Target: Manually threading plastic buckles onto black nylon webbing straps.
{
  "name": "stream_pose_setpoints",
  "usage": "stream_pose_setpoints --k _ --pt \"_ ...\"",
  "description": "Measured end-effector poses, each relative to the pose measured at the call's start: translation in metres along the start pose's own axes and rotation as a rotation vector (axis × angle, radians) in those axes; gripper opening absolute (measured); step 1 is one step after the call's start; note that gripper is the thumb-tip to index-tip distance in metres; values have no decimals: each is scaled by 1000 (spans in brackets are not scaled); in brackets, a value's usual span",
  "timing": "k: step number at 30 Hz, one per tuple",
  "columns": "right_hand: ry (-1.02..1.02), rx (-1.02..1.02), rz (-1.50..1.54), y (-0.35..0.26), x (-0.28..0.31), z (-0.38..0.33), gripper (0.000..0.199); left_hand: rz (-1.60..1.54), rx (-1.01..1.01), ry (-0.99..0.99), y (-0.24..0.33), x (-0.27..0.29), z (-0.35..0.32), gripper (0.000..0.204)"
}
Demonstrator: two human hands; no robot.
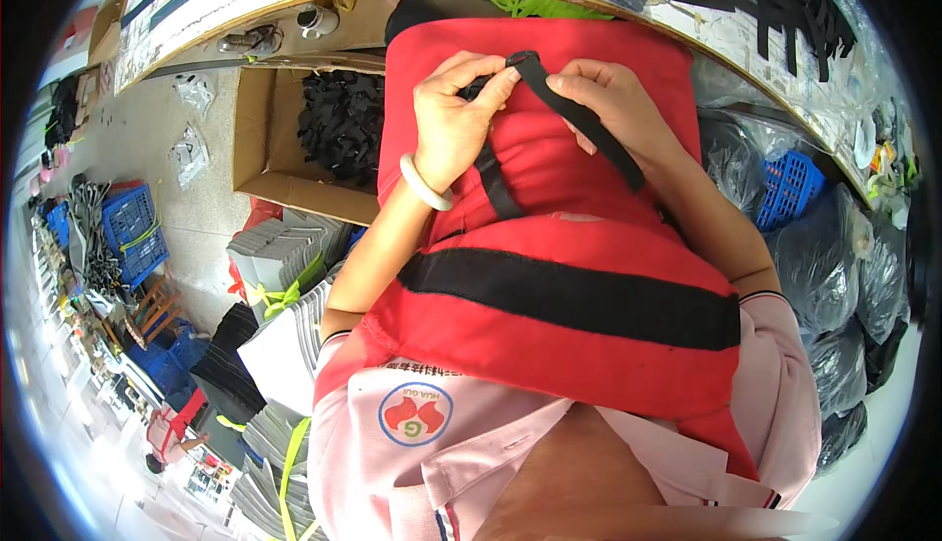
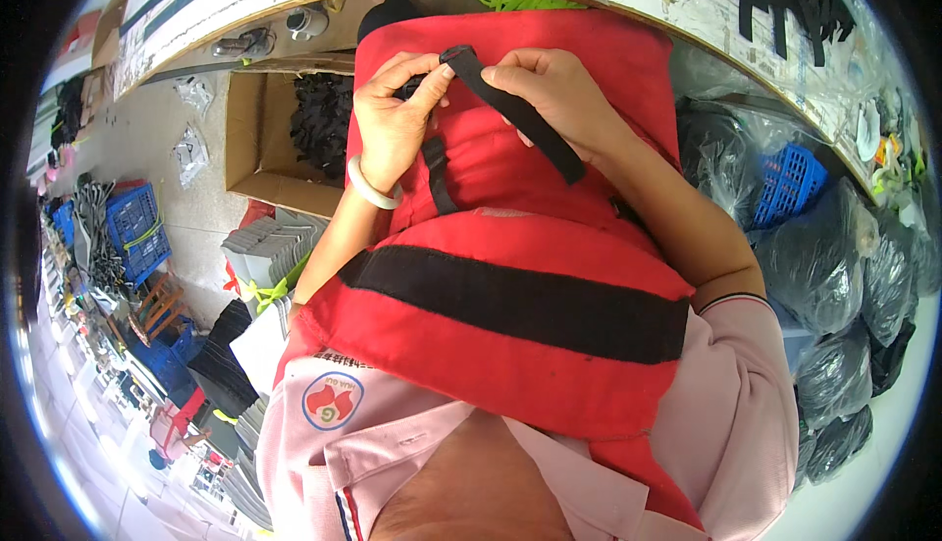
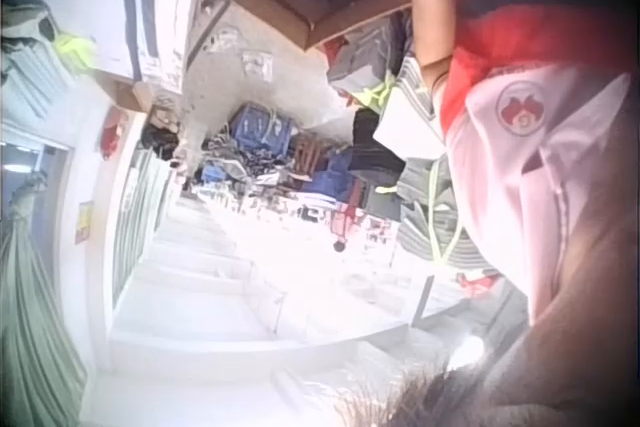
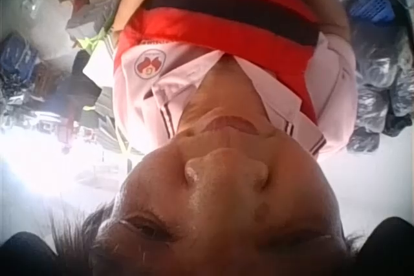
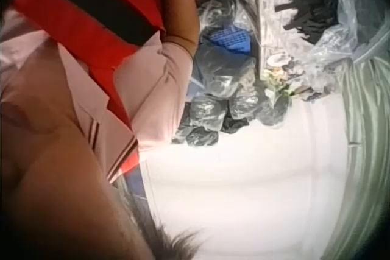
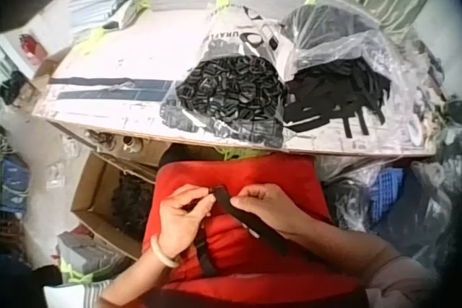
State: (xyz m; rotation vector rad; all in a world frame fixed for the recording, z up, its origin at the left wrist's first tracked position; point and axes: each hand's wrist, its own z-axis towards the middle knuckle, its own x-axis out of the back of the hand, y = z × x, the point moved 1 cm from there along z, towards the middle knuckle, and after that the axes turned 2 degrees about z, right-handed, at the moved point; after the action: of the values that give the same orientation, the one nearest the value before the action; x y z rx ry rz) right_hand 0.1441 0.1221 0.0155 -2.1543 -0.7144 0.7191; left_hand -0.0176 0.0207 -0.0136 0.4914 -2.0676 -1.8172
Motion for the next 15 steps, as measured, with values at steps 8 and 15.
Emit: stream_pose_setpoints --k 8,15 --pt "5 151 188 13 -8 5 21 407 -523 19 4 -6 -4 15" --pt "-106 121 118 8 1 15 26 236 -487 -77 -8 5 -3 17"
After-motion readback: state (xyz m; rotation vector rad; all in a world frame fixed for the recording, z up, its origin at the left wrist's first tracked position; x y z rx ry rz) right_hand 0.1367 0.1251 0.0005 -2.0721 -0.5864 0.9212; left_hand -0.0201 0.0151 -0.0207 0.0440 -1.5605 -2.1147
